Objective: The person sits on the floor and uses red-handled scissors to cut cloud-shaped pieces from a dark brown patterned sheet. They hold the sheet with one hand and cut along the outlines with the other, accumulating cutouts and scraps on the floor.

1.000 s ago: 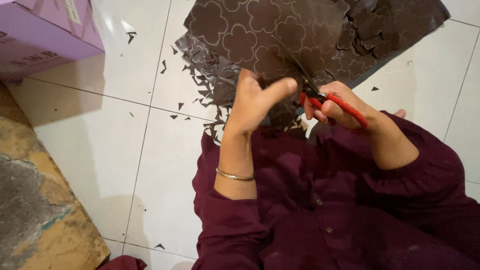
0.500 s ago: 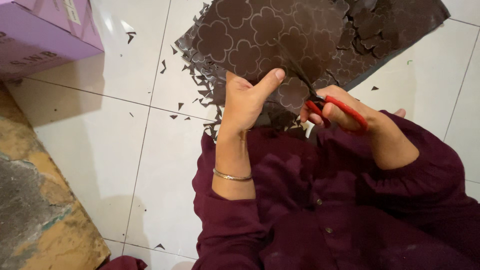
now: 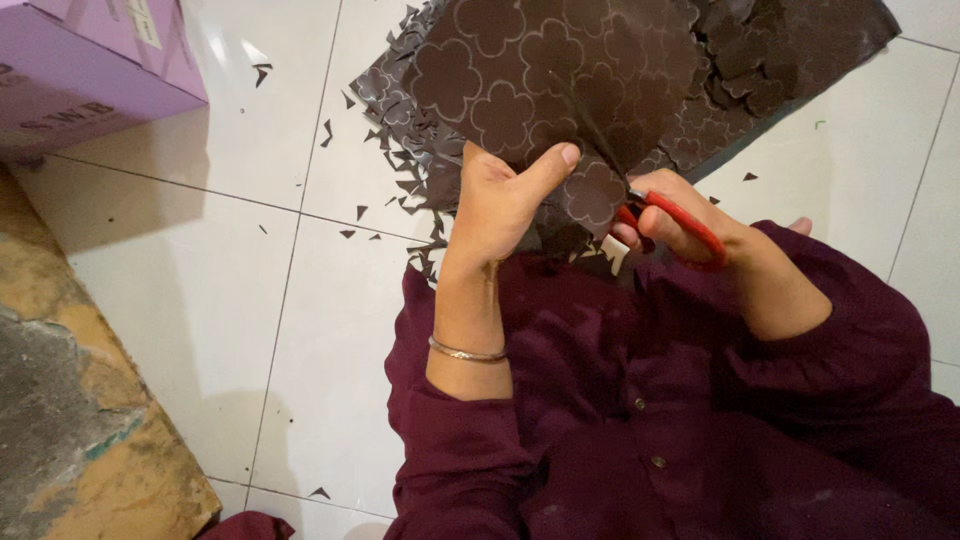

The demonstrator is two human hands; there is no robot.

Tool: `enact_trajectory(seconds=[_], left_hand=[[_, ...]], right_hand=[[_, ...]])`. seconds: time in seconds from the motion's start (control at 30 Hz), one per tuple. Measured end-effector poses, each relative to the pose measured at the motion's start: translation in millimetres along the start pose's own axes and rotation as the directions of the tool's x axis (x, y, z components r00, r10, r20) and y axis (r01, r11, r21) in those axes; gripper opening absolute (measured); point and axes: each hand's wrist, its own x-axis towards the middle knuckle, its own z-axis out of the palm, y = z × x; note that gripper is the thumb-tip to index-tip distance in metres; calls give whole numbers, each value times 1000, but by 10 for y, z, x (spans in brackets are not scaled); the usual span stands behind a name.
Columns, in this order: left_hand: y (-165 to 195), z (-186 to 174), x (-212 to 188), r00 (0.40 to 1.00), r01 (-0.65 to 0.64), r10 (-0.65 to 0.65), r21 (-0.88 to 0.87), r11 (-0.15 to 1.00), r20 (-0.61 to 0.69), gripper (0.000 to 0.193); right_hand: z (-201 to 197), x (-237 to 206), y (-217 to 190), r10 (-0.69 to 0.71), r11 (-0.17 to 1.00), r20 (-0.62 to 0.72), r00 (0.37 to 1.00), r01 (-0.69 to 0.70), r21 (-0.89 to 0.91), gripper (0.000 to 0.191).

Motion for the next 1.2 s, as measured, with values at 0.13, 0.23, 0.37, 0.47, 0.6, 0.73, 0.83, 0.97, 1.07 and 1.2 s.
enact_trajectory(seconds=[0.13, 0.23, 0.37, 0.47, 0.6, 0.73, 0.83, 0.97, 1.07, 1.2], left_hand=[[12, -7, -13, 1000, 5, -5, -16, 1000, 18, 17], [23, -4, -28, 1000, 6, -6, -42, 999, 1, 20], [35, -10, -24, 1000, 4, -4, -16, 1000, 8, 19], [42, -19, -26, 1000, 11, -11, 6, 1000, 17, 18], [35, -32, -32, 998, 28, -30, 49, 998, 49, 23], [-1, -61, -42, 997, 28, -29, 13, 1000, 74, 24], [-35, -80, -24, 995, 45, -46, 8, 999, 85, 24], [-39, -101, -23, 990, 77, -76, -7, 997, 117, 25], [-19, -112, -45, 987, 91, -92, 12, 996, 132, 29], [-19, -106, -43, 989, 89, -84, -31, 996, 122, 42]], right_hand=[[53, -4, 53, 24, 998, -69, 997, -27, -49, 84], [69, -7, 95, 18, 1000, -93, 995, -21, -22, 84], [66, -9, 113, 75, 997, -112, 991, -73, 22, 84], [54, -16, 119, 38, 999, -78, 996, -37, 12, 83], [-35, -27, 144, -11, 999, -22, 1000, 10, -35, 83], [-75, -52, 202, 28, 991, -45, 999, -34, -129, 84], [-89, -42, 258, 114, 982, -101, 988, -127, -138, 86], [-153, -120, 267, 77, 995, 3, 997, -76, -63, 87], [-138, -123, 243, 44, 999, 83, 996, -44, -2, 85], [-64, -152, 133, 187, 982, 52, 981, -189, 32, 91]])
